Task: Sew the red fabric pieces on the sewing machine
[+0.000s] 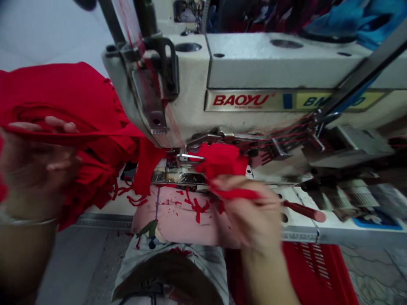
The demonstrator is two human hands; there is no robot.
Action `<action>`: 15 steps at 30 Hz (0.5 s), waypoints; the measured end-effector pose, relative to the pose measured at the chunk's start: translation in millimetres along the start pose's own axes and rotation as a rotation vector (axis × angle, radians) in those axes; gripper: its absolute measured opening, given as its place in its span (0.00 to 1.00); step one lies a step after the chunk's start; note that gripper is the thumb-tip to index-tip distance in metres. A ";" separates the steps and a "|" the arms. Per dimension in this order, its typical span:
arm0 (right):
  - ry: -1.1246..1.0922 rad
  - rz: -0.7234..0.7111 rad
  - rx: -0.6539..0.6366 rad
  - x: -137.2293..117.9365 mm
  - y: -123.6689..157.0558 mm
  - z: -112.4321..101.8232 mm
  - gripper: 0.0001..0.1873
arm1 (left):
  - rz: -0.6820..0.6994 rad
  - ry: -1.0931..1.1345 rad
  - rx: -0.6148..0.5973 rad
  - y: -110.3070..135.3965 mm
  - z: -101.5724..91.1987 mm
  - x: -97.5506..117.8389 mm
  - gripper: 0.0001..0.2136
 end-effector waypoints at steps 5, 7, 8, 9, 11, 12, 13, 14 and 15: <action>0.492 -0.401 -0.111 -17.4 -5.9 79.8 0.10 | 0.326 0.264 -0.488 5.7 107.9 13.4 0.18; 0.649 -0.480 -0.133 -12.7 1.7 84.7 0.13 | 0.616 0.006 -0.568 15.1 124.7 10.9 0.11; 0.692 -0.499 -0.137 -10.1 5.4 83.7 0.14 | 0.742 -0.151 -0.541 19.5 127.4 7.4 0.10; 0.715 -0.509 -0.137 -8.1 8.5 81.8 0.16 | 0.833 -0.306 -0.498 23.7 128.0 3.4 0.11; 0.703 -0.492 -0.123 -6.4 11.5 78.5 0.17 | 0.906 -0.565 -0.455 31.7 127.9 -3.8 0.12; 0.675 -0.463 -0.105 -6.4 11.3 77.6 0.18 | 0.912 -0.656 -0.447 35.9 127.8 -5.5 0.12; 0.643 -0.427 -0.082 -6.7 10.5 77.6 0.17 | 0.908 -0.729 -0.444 40.2 128.3 -5.9 0.12; 0.608 -0.395 -0.057 -7.3 9.4 78.3 0.17 | 0.899 -0.794 -0.442 44.5 129.2 -5.4 0.13; 0.577 -0.376 -0.037 -8.3 8.6 79.7 0.17 | 0.887 -0.850 -0.441 48.6 130.5 -4.4 0.14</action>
Point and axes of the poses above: each hand's wrist, its own y-axis away from the middle knuckle, its own z-axis out of the palm, x = y × z, the point moved 4 cm from there along -y, towards the middle knuckle, and after that the axes turned 11 degrees about y, right-handed, at the moved point
